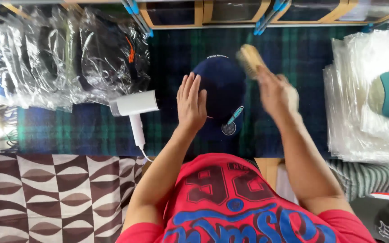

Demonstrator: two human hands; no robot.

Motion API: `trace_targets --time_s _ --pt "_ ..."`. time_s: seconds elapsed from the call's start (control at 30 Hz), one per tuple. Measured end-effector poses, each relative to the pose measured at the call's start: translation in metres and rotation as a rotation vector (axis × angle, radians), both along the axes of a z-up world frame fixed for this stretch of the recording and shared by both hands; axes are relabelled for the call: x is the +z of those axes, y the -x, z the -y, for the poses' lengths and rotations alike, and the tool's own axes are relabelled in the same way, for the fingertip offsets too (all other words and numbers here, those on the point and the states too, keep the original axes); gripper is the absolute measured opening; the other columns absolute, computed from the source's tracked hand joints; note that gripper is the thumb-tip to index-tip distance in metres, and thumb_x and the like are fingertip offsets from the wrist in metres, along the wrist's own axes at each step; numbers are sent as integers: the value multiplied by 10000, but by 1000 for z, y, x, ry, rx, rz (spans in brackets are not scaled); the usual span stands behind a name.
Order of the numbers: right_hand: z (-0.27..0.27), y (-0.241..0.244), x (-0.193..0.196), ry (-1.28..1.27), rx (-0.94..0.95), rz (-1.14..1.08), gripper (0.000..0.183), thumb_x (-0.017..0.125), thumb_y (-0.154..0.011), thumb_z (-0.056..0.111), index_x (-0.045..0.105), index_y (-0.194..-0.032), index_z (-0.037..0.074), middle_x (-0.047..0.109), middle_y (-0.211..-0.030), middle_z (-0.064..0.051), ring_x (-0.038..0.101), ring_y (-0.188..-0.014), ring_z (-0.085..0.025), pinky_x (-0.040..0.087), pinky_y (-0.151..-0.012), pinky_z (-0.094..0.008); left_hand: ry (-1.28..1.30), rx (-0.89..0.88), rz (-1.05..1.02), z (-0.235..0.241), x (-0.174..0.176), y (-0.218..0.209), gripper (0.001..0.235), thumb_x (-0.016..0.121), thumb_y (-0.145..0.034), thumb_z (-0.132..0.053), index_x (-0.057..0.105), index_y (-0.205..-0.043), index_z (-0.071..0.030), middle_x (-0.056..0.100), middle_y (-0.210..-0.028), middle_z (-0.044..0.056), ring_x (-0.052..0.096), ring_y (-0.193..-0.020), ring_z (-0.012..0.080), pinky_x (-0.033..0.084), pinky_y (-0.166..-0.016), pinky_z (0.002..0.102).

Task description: The person cleans a blue and yellow baseball cap by brushing the inside and outside with a wooden brush. They then use a white hairdryer to dry the cap, moving it around the surface while holding the cap with their other hand.

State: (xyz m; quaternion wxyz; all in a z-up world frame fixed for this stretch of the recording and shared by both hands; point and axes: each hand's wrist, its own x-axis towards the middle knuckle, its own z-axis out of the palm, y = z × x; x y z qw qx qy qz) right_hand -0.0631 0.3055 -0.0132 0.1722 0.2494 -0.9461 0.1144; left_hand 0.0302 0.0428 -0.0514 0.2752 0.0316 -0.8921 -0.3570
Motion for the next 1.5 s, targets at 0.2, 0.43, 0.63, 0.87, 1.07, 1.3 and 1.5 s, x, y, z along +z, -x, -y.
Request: trace_targets --time_s 0.2,0.43,0.63,0.87,1.07,1.3,1.5 --pt "61 -80 75 291 256 112 215 640 -980 266 796 -1127 255 751 -883 53 700 -770 -210 547 -625 -347 -142 -67 -89 2 -23 8 531 391 -1092 -248 366 -1591 -72 314 -1646 200 316 -1527 354 267 -1253 427" --pt "26 -38 -47 691 -67 237 380 588 -1078 75 575 -1441 -35 659 -1269 -326 650 -1133 -459 559 -911 -533 -125 -62 -169 9 -17 11 449 474 -1082 -94 463 -1520 6 442 -1573 199 385 -1484 384 294 -1237 461" --pt "27 -72 -16 987 -664 910 382 582 -1066 390 602 -1424 258 700 -835 -90 635 -562 -215 548 -347 -347 1 4 -141 2 -6 13 470 515 -1077 -172 470 -1515 -6 432 -1569 205 352 -1495 405 249 -1243 496" --pt "41 -102 29 713 -222 467 381 567 -1030 167 625 -1388 49 676 -1318 -225 660 -1149 -417 579 -898 -489 -27 -143 -305 -8 19 10 434 545 -1018 -28 506 -1433 94 495 -1499 254 418 -1452 411 290 -1237 575" --pt "27 -90 -17 623 -26 150 367 649 -1005 56 657 -1367 1 707 -1266 -200 695 -1093 -359 574 -893 -425 -13 -109 -335 -1 18 18 436 507 -1037 -57 495 -1448 91 463 -1520 267 403 -1466 391 303 -1236 561" --pt "14 -99 -94 1096 -775 1065 294 525 -1076 391 611 -1305 228 538 -655 -88 497 -381 -216 447 -223 -299 -75 -193 -256 -2 6 8 474 461 -1068 -94 418 -1512 65 354 -1589 280 319 -1506 395 263 -1242 573" --pt "34 -85 41 392 53 9 361 709 -982 176 715 -1338 115 752 -1254 -62 716 -855 -238 583 -683 -321 -70 -175 -186 3 -6 5 491 454 -1093 -166 402 -1544 21 304 -1606 299 267 -1519 435 239 -1240 557"
